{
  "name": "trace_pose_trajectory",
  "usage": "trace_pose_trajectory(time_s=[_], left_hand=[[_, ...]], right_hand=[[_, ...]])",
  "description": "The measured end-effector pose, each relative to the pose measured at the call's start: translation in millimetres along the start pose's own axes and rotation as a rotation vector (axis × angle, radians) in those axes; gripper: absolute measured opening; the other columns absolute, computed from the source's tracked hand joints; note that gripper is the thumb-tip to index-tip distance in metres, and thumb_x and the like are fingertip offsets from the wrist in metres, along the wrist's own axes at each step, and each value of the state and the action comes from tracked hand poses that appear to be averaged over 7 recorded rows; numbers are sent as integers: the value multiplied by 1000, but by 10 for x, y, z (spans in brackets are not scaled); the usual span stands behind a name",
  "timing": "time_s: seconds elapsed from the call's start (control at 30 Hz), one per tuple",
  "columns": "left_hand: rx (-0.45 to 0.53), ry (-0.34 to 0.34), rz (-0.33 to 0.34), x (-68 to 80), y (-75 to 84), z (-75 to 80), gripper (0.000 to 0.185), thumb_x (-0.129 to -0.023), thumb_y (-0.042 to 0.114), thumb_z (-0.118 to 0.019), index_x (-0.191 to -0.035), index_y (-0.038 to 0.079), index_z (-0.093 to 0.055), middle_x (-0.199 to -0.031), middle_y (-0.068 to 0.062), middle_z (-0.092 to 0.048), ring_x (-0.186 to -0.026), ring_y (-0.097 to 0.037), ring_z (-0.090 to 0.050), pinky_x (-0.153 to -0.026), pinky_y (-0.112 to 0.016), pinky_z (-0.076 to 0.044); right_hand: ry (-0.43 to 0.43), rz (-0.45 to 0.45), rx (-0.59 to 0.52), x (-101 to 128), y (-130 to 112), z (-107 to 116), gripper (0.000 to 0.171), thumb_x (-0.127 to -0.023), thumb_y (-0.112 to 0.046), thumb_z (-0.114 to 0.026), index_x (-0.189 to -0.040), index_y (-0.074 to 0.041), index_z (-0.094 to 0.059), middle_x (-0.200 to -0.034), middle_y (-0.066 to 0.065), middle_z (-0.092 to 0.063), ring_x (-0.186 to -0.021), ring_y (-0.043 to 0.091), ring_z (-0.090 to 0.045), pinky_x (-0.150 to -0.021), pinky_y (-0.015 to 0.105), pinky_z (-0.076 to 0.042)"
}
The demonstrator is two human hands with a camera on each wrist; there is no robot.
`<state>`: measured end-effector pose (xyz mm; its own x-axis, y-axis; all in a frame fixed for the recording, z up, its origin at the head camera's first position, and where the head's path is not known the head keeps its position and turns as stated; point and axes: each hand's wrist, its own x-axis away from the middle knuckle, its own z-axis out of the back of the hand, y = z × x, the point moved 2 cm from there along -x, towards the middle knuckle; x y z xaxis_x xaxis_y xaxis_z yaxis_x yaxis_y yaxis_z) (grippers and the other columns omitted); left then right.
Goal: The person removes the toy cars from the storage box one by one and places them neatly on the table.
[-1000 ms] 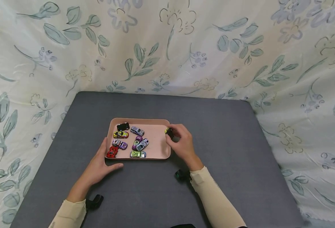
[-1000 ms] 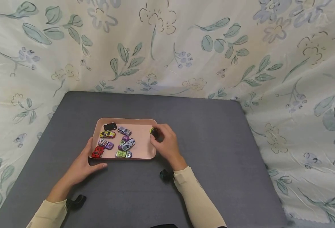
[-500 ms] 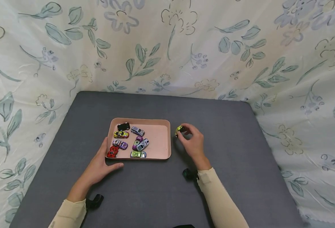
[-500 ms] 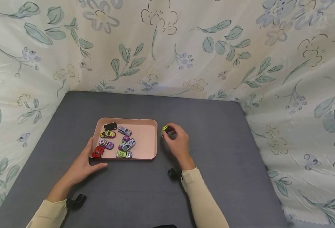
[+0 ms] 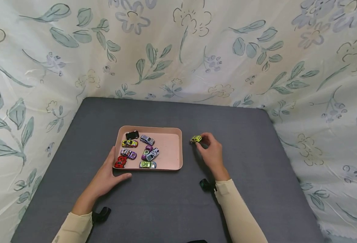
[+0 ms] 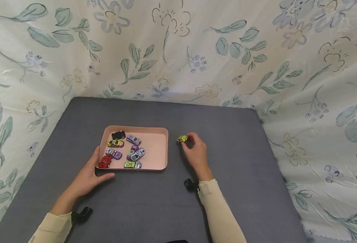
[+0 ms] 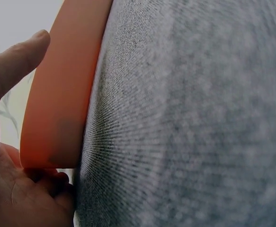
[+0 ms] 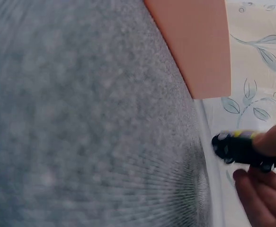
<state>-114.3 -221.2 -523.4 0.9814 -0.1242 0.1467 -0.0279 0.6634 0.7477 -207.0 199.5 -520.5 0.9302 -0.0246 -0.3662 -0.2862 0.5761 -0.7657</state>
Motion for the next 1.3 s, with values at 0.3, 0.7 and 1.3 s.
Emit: trace_pose_trajectory(time_s=[0.3, 0.7, 1.3], left_hand=[[7, 2, -9, 16, 13, 22, 135, -89, 46, -90, -173, 5, 7, -179, -27, -1, -161, -53, -12, -122, -74, -20], [30, 7, -28, 8, -24, 75, 111, -104, 41, -76, -173, 3, 3, -177, -29, -7, -160, -53, -14, -122, -74, -19], [-31, 44, -56, -9, -98, 248, 93, -100, 42, -81, -172, 10, -32, -168, -28, -37, -154, -52, -35, -119, -70, -32]], right_hand=[[-92, -150, 209, -7, 81, 50, 32, -90, -9, -89, -116, -7, -69, -116, 16, -76, -112, 38, -70, -97, 55, -53], [-245, -147, 336, -99, 63, 164, 33, -86, -12, -92, -110, -2, -71, -108, 19, -70, -106, 42, -62, -94, 56, -50], [-744, 306, 448, -392, -101, 298, 38, -100, 5, -72, -134, -11, -77, -129, 13, -71, -121, 33, -67, -101, 50, -56]])
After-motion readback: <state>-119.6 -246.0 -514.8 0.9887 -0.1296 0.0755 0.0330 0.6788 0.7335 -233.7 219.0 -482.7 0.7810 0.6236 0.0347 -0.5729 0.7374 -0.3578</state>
